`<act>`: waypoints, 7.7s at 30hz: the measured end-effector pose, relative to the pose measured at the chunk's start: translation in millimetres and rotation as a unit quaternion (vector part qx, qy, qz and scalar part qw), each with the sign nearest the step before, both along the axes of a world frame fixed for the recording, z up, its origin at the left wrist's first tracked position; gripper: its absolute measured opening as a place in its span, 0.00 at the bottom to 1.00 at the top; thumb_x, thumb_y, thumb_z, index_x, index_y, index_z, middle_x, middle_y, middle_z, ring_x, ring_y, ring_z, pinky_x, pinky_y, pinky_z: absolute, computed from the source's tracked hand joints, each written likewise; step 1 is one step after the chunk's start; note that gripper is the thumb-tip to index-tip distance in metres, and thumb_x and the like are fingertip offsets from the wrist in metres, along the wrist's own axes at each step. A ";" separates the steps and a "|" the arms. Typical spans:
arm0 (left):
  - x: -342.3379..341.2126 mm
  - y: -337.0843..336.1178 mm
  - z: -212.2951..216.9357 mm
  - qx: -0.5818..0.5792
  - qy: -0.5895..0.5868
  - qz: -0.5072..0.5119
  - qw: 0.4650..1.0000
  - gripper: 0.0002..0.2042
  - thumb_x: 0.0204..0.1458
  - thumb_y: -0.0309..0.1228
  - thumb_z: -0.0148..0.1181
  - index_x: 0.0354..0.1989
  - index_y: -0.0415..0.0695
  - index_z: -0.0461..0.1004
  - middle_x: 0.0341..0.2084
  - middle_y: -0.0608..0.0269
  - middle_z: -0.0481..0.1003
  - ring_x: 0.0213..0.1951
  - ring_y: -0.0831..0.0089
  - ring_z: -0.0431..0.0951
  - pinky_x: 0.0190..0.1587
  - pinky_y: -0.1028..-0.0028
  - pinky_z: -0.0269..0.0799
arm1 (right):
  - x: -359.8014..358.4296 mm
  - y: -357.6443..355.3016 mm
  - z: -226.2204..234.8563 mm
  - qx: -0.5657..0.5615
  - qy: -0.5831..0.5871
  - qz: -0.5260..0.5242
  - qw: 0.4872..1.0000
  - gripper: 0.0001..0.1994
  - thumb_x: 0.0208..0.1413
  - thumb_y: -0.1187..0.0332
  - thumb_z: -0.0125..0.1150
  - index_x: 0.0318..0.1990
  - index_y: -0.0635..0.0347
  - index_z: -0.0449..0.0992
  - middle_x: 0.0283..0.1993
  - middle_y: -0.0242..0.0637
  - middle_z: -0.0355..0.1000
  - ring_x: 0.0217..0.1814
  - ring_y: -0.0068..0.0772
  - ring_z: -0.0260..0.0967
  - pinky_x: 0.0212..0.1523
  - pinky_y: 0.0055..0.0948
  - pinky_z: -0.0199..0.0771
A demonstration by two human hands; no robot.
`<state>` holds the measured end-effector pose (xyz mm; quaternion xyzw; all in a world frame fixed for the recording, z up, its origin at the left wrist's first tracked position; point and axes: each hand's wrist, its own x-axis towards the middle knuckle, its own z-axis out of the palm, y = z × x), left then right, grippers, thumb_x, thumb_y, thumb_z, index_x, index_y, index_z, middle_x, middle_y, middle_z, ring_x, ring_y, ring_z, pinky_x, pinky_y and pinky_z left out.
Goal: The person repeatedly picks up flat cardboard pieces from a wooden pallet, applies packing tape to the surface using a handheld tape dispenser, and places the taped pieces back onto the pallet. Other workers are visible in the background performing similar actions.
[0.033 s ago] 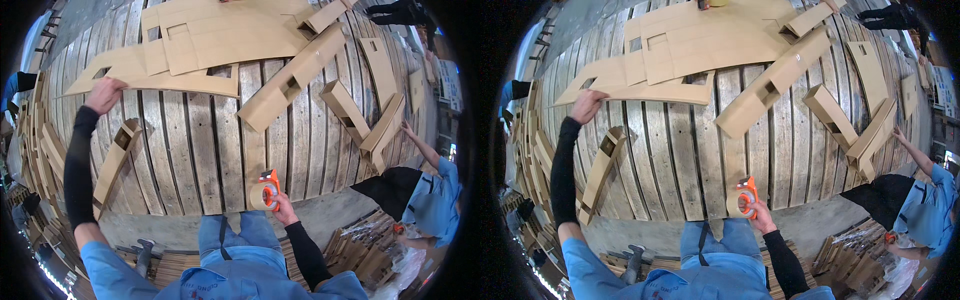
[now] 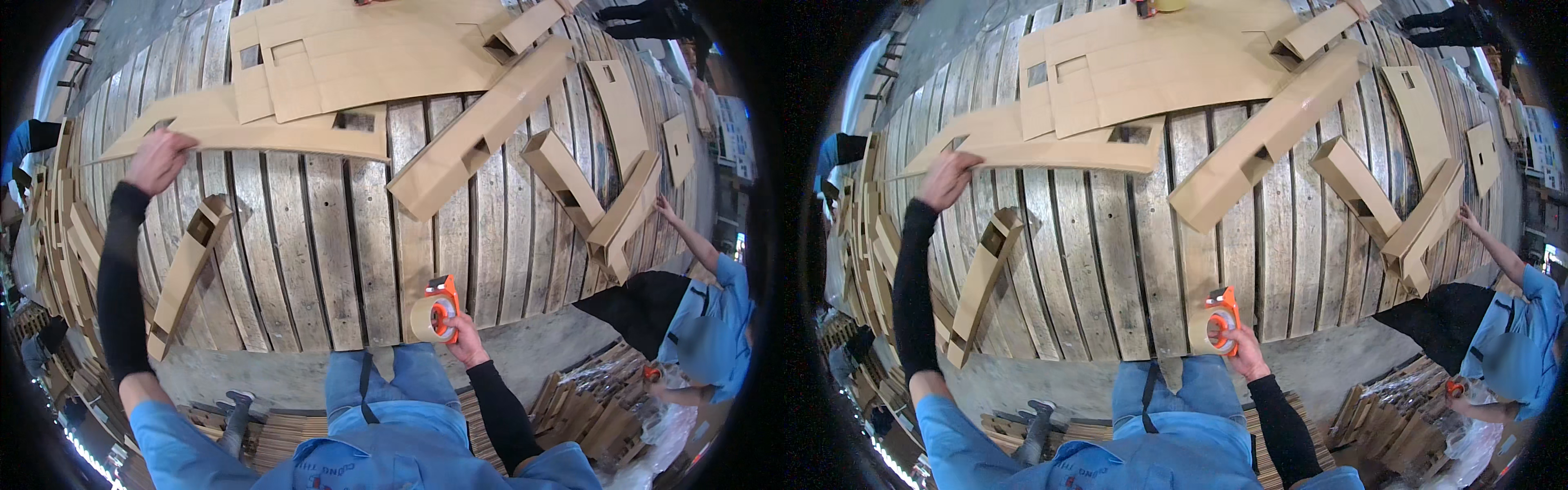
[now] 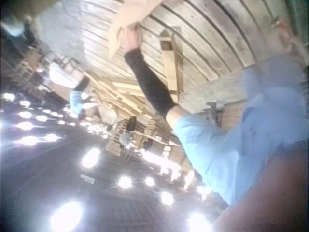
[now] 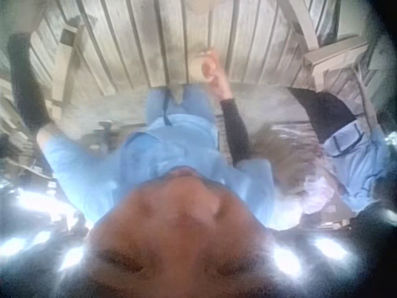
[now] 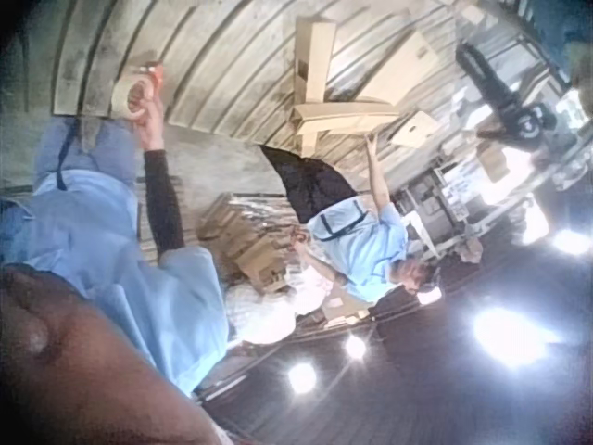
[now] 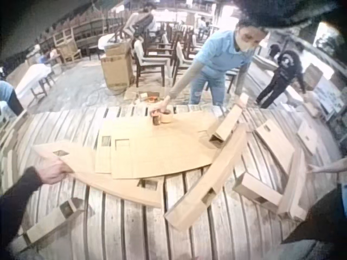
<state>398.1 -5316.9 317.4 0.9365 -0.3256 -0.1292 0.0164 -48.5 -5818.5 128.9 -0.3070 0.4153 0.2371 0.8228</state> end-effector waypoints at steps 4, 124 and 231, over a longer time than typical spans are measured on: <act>-73.1 2.4 102.3 0.048 -0.158 0.033 0.986 0.16 0.47 0.19 0.56 0.46 0.38 0.80 0.41 0.48 0.81 0.44 0.47 0.78 0.49 0.54 0.73 | 23.9 -3.1 24.9 -0.006 -0.051 -0.026 0.998 0.24 0.56 0.77 0.55 0.62 0.68 0.69 0.55 0.44 0.76 0.52 0.39 0.80 0.56 0.38 0.80; -456.7 -289.2 -272.1 -0.144 -0.111 0.416 0.891 0.12 0.41 0.35 0.72 0.37 0.57 0.84 0.62 0.62 0.66 0.63 0.58 0.64 0.65 0.53 0.55 | 66.1 65.7 26.4 -0.609 -0.490 0.542 0.309 0.11 0.46 0.66 0.69 0.34 0.64 0.82 0.40 0.50 0.77 0.33 0.56 0.80 0.33 0.47 0.82; -89.4 -581.3 -183.3 -0.196 -0.175 0.328 0.907 0.22 0.48 0.34 0.70 0.51 0.39 0.74 0.63 0.45 0.67 0.62 0.46 0.68 0.64 0.54 0.65 | -4.8 -490.0 21.4 0.182 -0.135 -0.053 0.973 0.26 0.71 0.53 0.45 0.71 0.55 0.63 0.60 0.43 0.73 0.55 0.49 0.77 0.57 0.51 0.78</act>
